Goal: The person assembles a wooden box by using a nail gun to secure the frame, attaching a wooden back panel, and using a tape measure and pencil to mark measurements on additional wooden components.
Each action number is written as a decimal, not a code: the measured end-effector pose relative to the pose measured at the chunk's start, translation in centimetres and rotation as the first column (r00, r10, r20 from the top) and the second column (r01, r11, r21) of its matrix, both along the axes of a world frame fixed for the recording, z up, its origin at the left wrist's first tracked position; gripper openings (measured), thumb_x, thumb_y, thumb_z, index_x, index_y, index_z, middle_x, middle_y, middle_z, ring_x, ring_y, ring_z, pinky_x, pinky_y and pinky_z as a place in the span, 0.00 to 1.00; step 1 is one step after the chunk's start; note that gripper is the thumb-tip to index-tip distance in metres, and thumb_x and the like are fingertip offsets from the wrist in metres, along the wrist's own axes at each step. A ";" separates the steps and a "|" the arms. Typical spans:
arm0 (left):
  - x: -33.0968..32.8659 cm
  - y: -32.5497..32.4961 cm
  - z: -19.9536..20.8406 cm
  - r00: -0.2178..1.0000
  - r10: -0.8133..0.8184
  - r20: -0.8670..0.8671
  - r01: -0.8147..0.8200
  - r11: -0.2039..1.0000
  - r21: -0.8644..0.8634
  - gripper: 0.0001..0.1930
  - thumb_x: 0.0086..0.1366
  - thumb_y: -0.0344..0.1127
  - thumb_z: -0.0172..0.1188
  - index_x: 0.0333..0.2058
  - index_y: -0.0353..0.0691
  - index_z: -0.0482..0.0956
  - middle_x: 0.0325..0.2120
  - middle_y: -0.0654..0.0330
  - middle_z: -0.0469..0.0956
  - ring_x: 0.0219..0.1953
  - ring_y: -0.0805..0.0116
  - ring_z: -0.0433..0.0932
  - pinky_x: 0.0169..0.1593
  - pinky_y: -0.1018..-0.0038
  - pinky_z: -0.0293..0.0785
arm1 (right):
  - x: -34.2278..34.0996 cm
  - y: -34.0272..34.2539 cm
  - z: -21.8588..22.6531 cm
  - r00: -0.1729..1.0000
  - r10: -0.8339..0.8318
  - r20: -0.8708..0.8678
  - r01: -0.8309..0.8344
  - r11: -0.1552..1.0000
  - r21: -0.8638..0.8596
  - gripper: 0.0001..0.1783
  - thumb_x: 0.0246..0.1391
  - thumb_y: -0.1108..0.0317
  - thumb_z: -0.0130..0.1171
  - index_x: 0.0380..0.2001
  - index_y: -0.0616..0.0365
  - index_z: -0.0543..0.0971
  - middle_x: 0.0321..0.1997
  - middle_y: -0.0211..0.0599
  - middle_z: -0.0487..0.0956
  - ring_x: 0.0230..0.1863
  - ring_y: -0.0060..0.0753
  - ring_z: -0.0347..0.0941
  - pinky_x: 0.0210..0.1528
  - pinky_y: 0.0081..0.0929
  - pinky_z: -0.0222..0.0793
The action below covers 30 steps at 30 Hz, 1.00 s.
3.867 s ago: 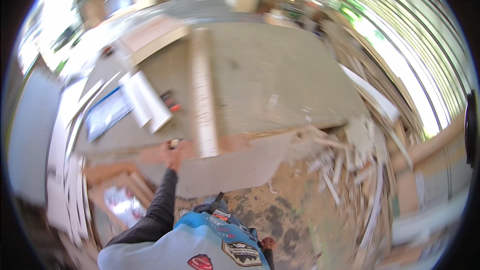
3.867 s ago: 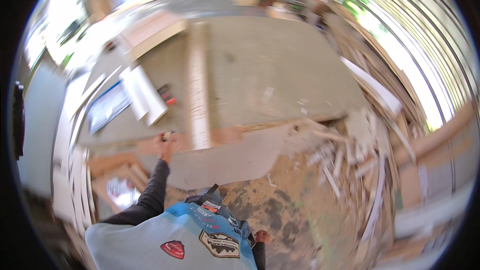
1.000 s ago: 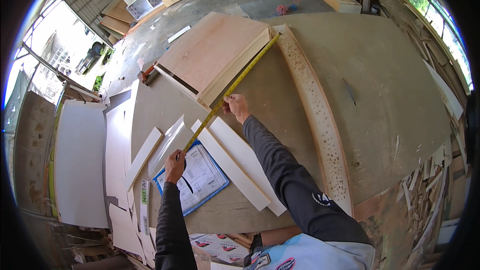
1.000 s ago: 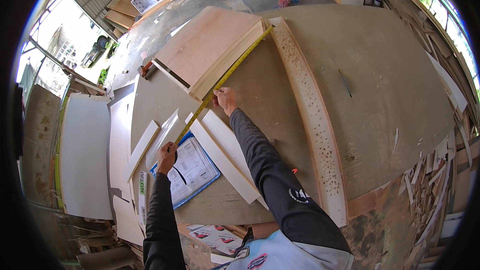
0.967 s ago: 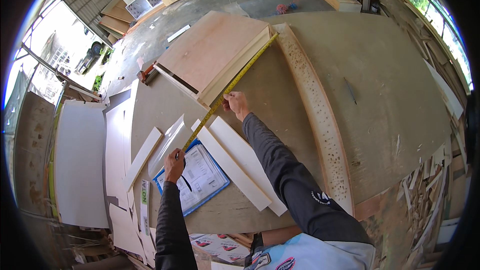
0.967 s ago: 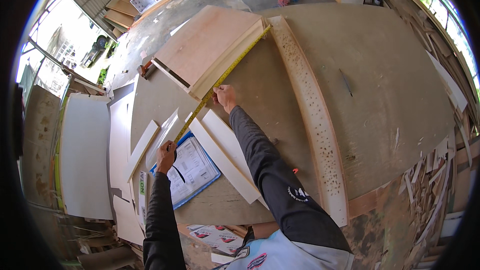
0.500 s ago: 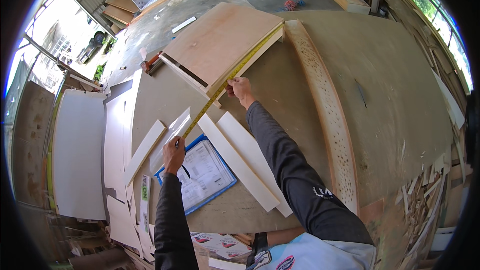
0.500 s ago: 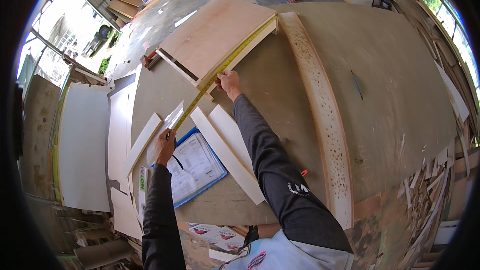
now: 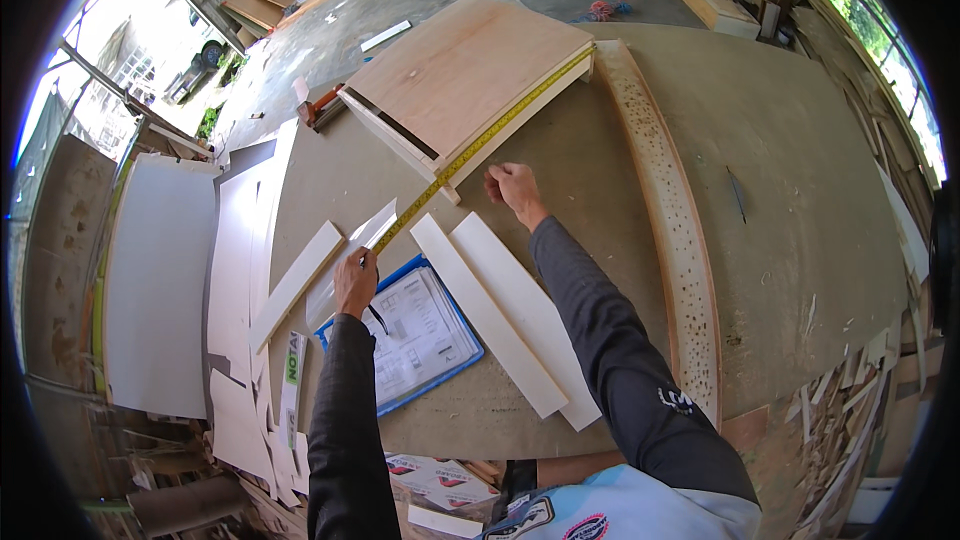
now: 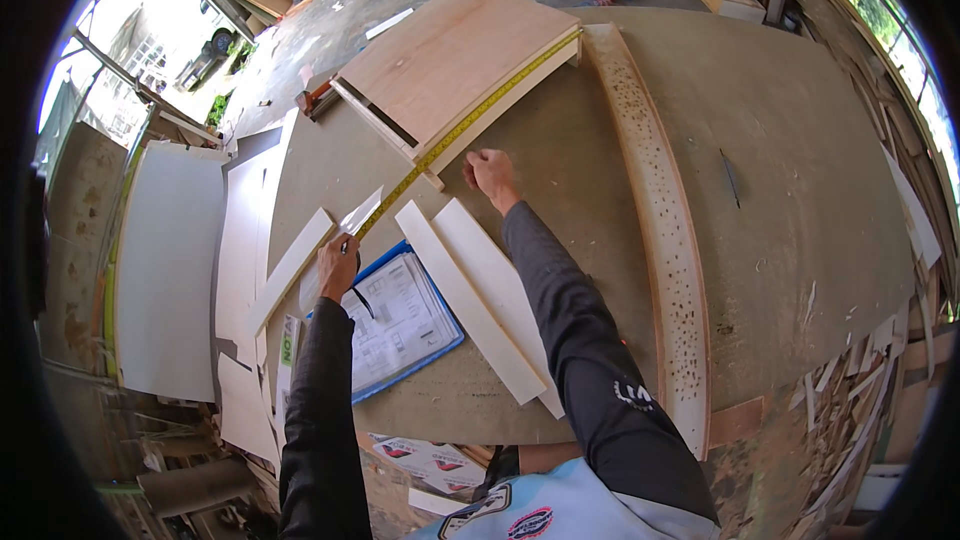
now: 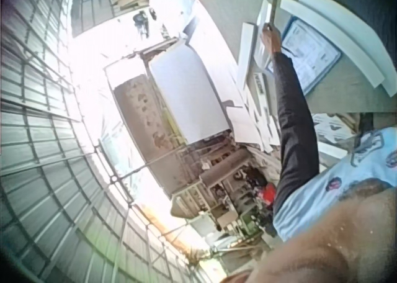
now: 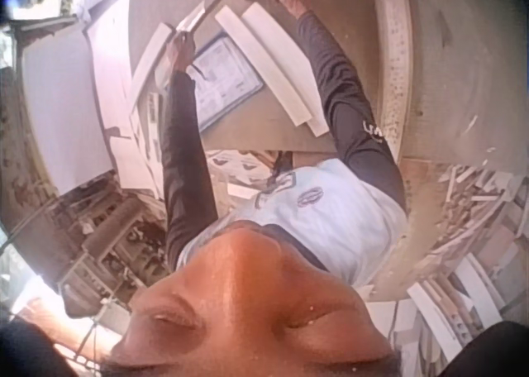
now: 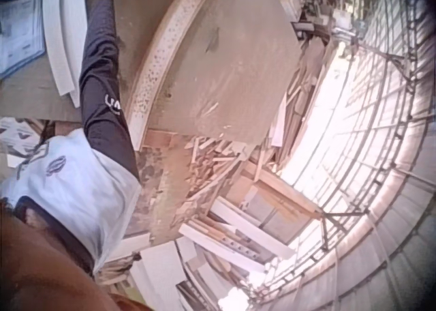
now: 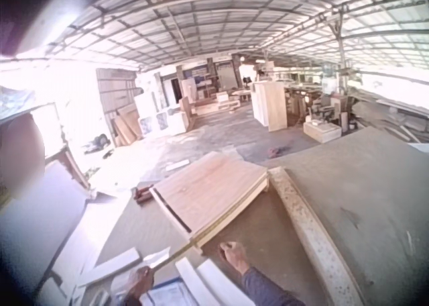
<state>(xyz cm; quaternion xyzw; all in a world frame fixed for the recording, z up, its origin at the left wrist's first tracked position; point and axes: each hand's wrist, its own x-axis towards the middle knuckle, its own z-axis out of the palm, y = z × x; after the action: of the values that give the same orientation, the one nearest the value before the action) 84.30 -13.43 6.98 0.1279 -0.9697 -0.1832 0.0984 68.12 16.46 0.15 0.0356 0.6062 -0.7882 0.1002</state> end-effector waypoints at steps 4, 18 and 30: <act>-0.9 -1.6 -1.9 1.000 0.011 0.020 -0.011 1.000 0.019 0.15 0.65 0.44 0.54 0.35 0.40 0.84 0.29 0.43 0.81 0.36 0.41 0.77 0.44 0.53 0.71 | 7.1 4.2 -3.6 0.997 -0.060 -0.043 0.068 0.975 0.213 0.13 0.61 0.66 0.57 0.25 0.64 0.79 0.22 0.32 0.79 0.20 0.21 0.73 0.22 0.21 0.68; -2.3 -3.4 -3.3 0.999 -0.043 -0.016 0.043 0.999 0.004 0.15 0.63 0.45 0.55 0.35 0.42 0.86 0.30 0.43 0.82 0.37 0.41 0.78 0.46 0.53 0.72 | 22.1 13.2 -4.0 0.922 0.129 -0.365 0.280 0.427 0.860 0.07 0.56 0.68 0.59 0.38 0.54 0.77 0.38 0.39 0.78 0.46 0.47 0.74 0.48 0.44 0.71; -1.9 -3.8 -2.3 0.999 -0.049 0.023 0.049 0.999 0.004 0.16 0.64 0.45 0.54 0.35 0.42 0.86 0.29 0.43 0.81 0.37 0.43 0.80 0.45 0.55 0.73 | 21.7 12.6 -4.7 0.941 0.101 -0.324 0.262 0.390 0.882 0.05 0.57 0.66 0.56 0.34 0.53 0.76 0.37 0.39 0.80 0.42 0.48 0.76 0.44 0.45 0.72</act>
<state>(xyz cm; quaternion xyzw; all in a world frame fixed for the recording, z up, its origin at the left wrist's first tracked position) 82.39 -17.18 4.68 0.1064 -0.9733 -0.1858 0.0826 89.82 29.03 -4.56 -0.0159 0.9436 -0.3217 -0.0767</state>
